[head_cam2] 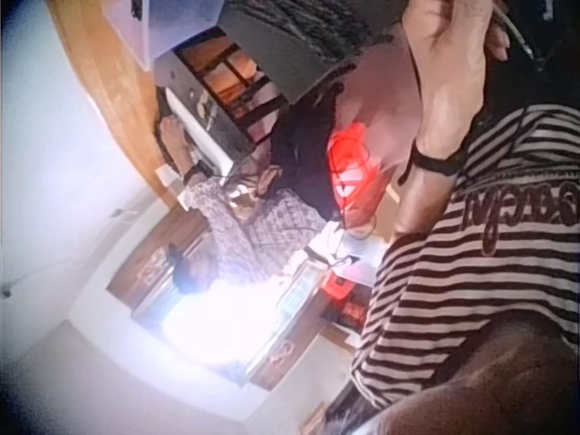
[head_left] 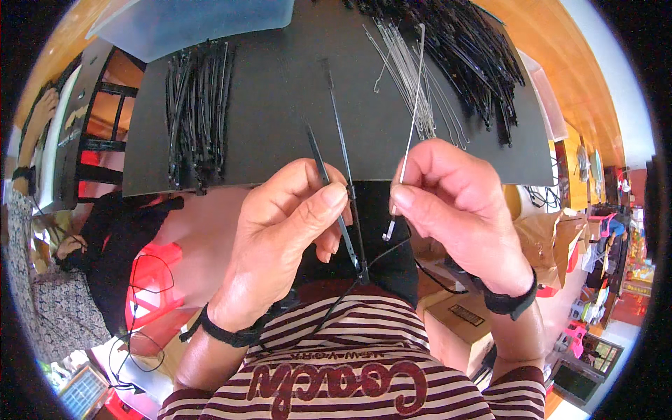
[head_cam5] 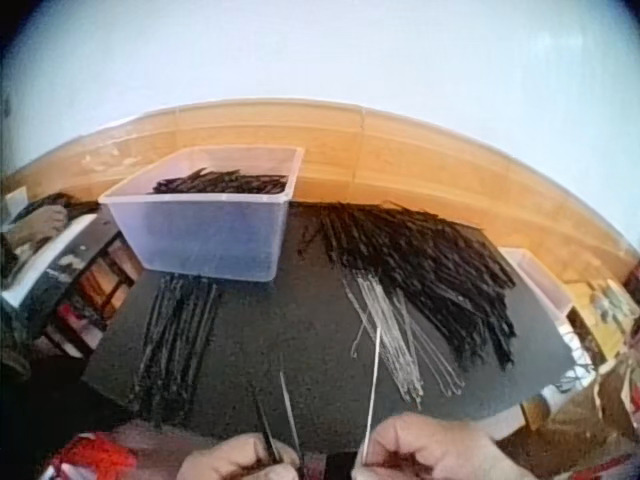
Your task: The recorder is sorting and grouping cable ties at a table.
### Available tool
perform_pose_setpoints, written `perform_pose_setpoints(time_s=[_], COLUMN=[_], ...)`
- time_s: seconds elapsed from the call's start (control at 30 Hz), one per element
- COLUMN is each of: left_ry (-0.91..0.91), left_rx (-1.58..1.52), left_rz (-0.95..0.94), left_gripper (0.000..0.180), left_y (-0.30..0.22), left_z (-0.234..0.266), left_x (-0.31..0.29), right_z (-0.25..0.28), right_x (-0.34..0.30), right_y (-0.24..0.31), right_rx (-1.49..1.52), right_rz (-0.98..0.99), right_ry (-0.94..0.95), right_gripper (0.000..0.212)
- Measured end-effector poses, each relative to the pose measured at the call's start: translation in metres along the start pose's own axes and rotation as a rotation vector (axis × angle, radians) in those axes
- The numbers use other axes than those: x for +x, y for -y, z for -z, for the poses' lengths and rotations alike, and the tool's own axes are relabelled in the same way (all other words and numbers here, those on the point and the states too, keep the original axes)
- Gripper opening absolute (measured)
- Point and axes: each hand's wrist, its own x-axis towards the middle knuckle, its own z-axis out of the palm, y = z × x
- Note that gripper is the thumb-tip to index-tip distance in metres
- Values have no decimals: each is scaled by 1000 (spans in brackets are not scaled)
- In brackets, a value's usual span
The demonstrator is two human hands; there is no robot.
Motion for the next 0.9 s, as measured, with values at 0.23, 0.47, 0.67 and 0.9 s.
perform_pose_setpoints(time_s=[0.23,0.47,0.67,0.9], left_ry=[25,41,48,44], left_rx=[43,91,89,156], left_rz=[42,47,31,-69], left_gripper=[23,25,25,26], left_y=[3,2,6,12], left_z=[-8,-20,-23,-21], left_x=[-4,-10,-11,-10], right_z=[-6,-1,-1,-1], right_x=[-6,-16,-12,-21], right_y=[-29,-42,-47,-53], right_rx=[387,526,519,611], right_rz=[-23,-20,38,-67], right_ry=[49,143,-12,140], right_gripper=[6,7,7,9])
